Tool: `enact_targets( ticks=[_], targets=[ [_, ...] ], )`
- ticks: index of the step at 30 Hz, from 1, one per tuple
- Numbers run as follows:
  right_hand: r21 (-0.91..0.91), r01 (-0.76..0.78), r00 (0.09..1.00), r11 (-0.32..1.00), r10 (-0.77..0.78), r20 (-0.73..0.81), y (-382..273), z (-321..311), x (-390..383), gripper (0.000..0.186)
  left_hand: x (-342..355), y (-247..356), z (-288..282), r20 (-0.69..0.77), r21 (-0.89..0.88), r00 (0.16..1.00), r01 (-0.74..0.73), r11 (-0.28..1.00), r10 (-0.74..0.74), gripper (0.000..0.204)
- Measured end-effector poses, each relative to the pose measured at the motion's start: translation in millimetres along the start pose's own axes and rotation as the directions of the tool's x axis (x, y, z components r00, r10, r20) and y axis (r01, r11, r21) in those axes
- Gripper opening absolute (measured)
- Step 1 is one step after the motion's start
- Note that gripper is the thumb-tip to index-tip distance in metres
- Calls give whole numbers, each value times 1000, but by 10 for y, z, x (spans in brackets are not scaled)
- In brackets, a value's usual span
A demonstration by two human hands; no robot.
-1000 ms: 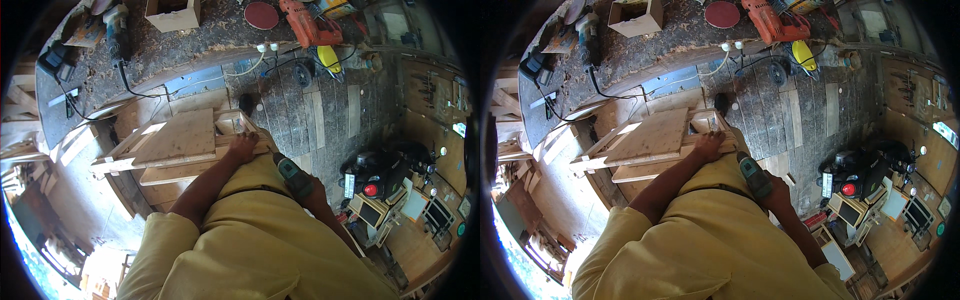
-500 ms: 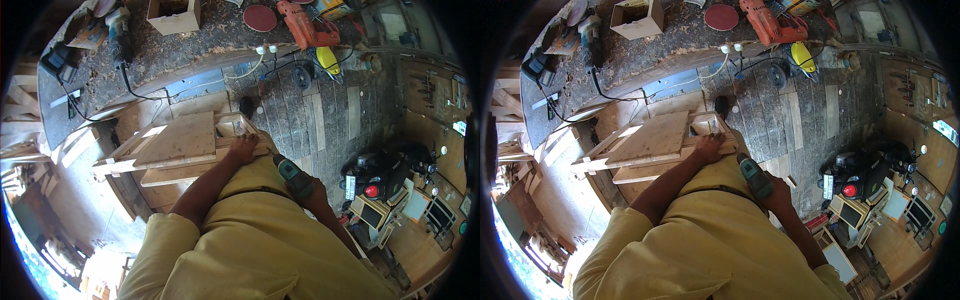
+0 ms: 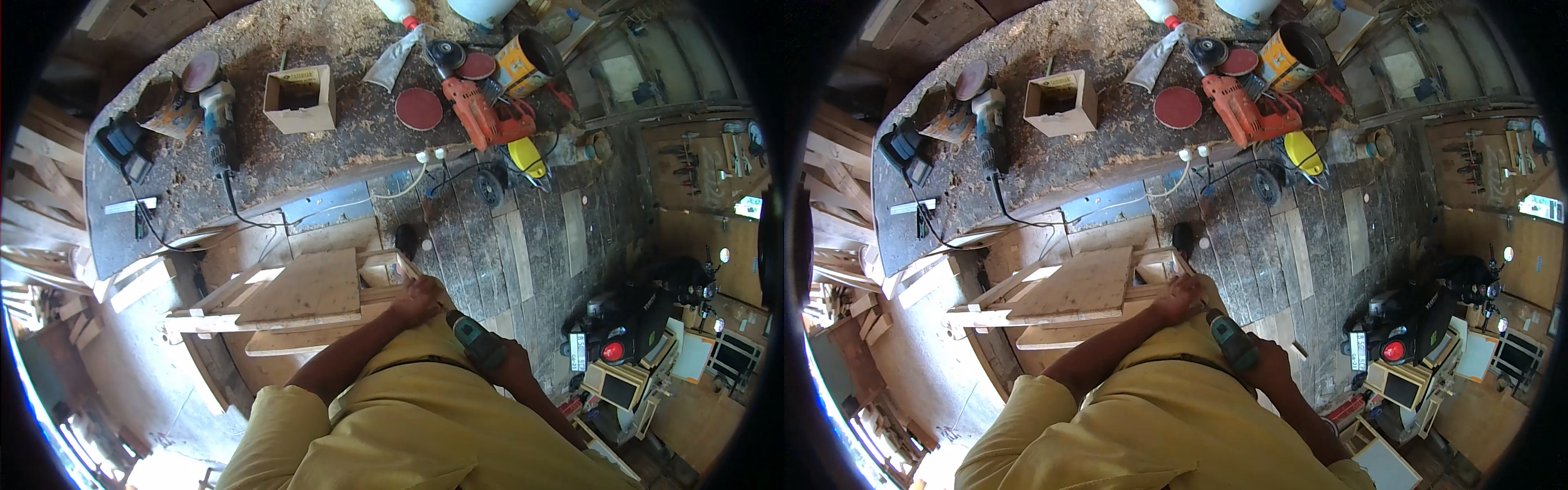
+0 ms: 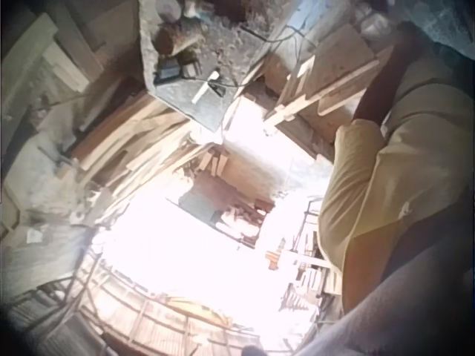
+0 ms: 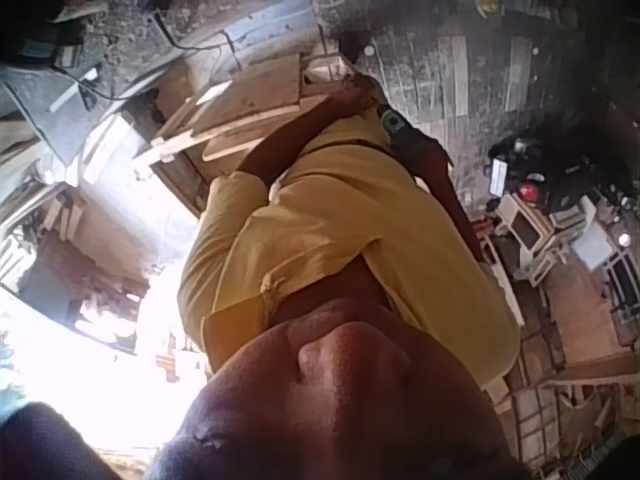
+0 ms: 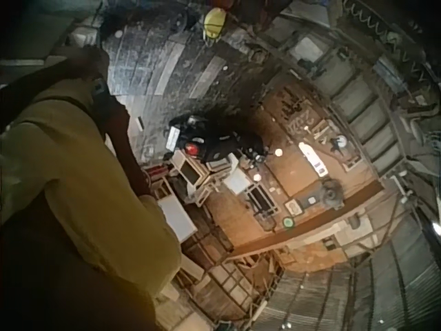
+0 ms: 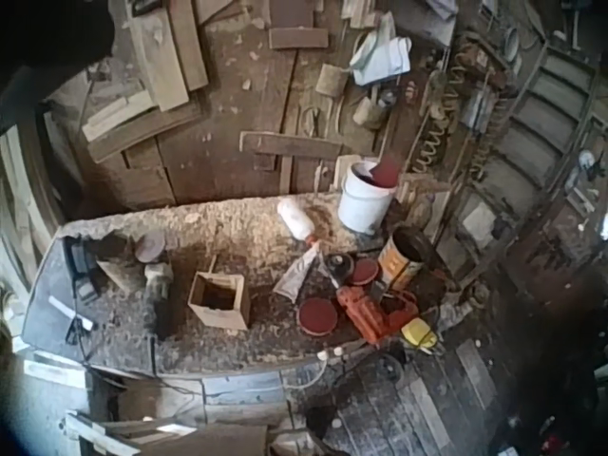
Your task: The person assembles a wooden structure by drilling and driving screws with a power drill, applying glue to the joints, sanding the edges with an angle grinder, and fastening additional wooden pieces.
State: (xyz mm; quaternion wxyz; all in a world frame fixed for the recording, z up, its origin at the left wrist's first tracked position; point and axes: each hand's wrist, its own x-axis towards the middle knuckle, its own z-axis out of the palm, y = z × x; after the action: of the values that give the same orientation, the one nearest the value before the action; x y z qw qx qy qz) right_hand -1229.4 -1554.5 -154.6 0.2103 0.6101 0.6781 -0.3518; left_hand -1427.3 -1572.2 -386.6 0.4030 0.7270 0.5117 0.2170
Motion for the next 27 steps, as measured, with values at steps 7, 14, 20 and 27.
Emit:
enact_targets(
  ticks=[7,14,20,27],
  targets=[
    [40,7,1000,999,-7,0,71,21,-22,50,120,-37,12,29,100,986,-164,981,162,25],
    [12,1,999,1000,-2,32,145,47,0,53,151,-62,53,139,44,975,-180,983,173,17],
    [-62,-26,998,998,30,62,88,-27,-14,58,120,-9,27,105,108,980,-182,977,170,18],
    [-92,-15,996,996,23,82,17,-48,-54,55,107,-4,4,123,91,977,-187,978,175,23]
  ],
)
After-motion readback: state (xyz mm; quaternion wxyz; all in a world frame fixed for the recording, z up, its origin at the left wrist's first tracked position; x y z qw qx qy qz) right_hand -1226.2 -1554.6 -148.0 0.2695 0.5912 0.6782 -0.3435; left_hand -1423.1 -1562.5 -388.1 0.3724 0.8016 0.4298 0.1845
